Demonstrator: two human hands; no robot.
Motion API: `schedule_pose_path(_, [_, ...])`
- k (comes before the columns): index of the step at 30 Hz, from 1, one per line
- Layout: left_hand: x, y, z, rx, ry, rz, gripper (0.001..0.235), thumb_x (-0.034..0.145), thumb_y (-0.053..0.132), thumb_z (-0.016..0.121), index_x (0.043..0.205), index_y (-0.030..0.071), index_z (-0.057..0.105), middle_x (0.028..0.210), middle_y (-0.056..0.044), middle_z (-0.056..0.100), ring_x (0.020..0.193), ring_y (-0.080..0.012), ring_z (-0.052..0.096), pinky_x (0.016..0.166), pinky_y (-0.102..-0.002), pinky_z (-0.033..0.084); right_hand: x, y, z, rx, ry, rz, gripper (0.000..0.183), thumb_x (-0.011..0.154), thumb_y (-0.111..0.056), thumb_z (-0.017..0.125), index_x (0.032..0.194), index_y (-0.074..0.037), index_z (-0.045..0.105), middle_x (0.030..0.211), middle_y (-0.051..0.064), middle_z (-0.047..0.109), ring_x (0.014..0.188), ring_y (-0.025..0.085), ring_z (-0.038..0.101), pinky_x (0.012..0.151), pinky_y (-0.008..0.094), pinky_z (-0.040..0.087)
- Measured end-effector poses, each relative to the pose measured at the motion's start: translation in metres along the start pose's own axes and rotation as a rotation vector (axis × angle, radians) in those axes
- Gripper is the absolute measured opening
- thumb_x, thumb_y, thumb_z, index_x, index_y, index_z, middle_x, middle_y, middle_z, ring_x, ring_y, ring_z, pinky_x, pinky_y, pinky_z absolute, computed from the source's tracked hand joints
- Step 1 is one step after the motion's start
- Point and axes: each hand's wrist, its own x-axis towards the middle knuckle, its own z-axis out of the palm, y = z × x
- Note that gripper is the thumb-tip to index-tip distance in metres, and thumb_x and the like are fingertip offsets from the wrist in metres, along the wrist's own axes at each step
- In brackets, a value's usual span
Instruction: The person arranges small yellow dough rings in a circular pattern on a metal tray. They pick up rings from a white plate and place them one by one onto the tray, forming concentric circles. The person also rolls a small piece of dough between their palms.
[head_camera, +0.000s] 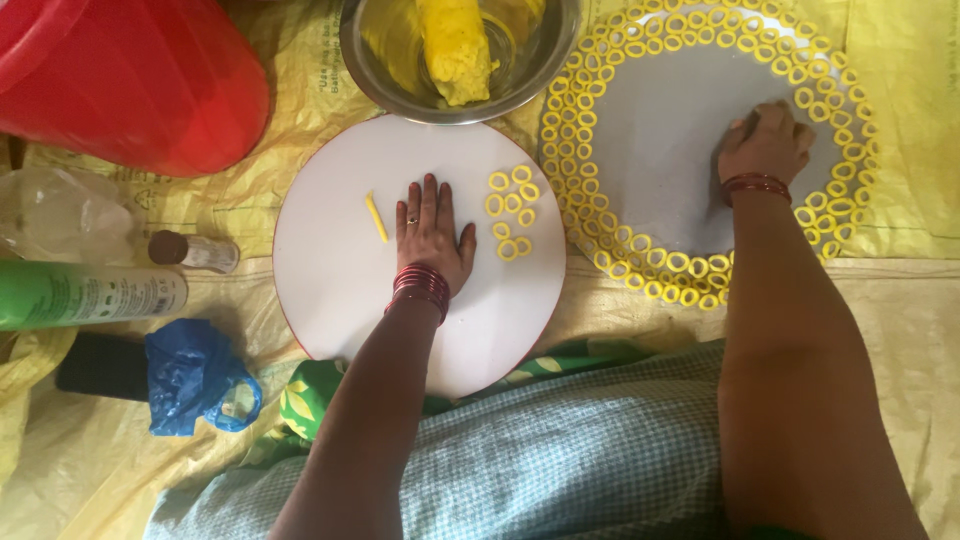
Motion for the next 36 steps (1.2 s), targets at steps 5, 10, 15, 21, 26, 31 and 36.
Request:
schedule_pose_path(5, [-0.001,0.001,-0.002,0.004,0.009,0.004,0.072,0.101,0.042,0.046,0.158,0.001,0.028,0.167,-0.021,0.017,0.155,-0.0381,0.014,0.125,-0.052,0.009,0.009,0.000,-0.004,-0.089,-0.073,0.063,0.040,0.103,-0.033,0.063,0.135,-0.009,0.060,0.156,0.018,0.045,0.130,0.047,0.039,0.101,0.064,0.034])
schedule_pose_path(10, [-0.001,0.001,-0.001,-0.003,0.013,0.001,0.072,0.100,0.041,0.048,0.157,0.001,0.030,0.167,-0.021,0.018,0.154,-0.0387,0.015,0.125,-0.052,0.010,0.021,0.011,-0.005,-0.118,-0.093,0.017,0.042,0.104,-0.036,0.061,0.136,-0.009,0.061,0.155,0.020,0.043,0.129,0.049,0.036,0.096,0.065,0.032])
schedule_pose_path(15, [-0.001,0.001,0.000,0.003,0.023,0.004,0.072,0.100,0.040,0.048,0.157,0.002,0.030,0.167,-0.021,0.019,0.154,-0.0388,0.016,0.125,-0.052,0.011,0.018,0.020,-0.003,-0.047,-0.135,0.101,0.037,0.108,-0.035,0.059,0.136,-0.012,0.061,0.152,0.011,0.051,0.134,0.044,0.037,0.104,0.063,0.034])
schedule_pose_path(21, [-0.001,-0.001,0.002,0.003,0.050,0.018,0.072,0.100,0.040,0.049,0.157,0.001,0.030,0.166,-0.022,0.021,0.154,-0.0389,0.017,0.125,-0.052,0.011,0.009,0.029,0.011,-0.103,0.187,0.069,0.032,0.091,-0.019,0.069,0.119,-0.003,0.065,0.137,0.022,0.053,0.122,0.046,0.043,0.096,0.058,0.041])
schedule_pose_path(26, [-0.001,0.000,0.002,-0.007,0.049,0.011,0.072,0.100,0.040,0.048,0.158,0.001,0.031,0.167,-0.021,0.021,0.155,-0.0384,0.017,0.126,-0.052,0.010,0.010,0.025,0.020,-0.122,0.166,0.296,0.024,0.093,-0.014,0.067,0.112,-0.001,0.061,0.128,0.022,0.054,0.118,0.042,0.046,0.096,0.057,0.044])
schedule_pose_path(31, [-0.002,0.000,0.001,0.003,0.039,0.015,0.072,0.100,0.040,0.048,0.157,0.001,0.031,0.166,-0.022,0.020,0.154,-0.0388,0.017,0.125,-0.052,0.010,0.007,0.015,0.017,-0.265,0.206,0.282,0.034,0.090,-0.023,0.071,0.110,0.001,0.058,0.121,0.022,0.053,0.110,0.041,0.047,0.088,0.057,0.043])
schedule_pose_path(36, [-0.001,0.000,0.000,0.008,0.033,0.011,0.072,0.100,0.041,0.048,0.157,0.001,0.031,0.167,-0.021,0.019,0.154,-0.0384,0.017,0.125,-0.052,0.010,0.006,0.008,0.008,-0.214,0.146,0.244,0.024,0.096,-0.021,0.066,0.112,-0.004,0.058,0.129,0.017,0.055,0.114,0.039,0.046,0.089,0.056,0.040])
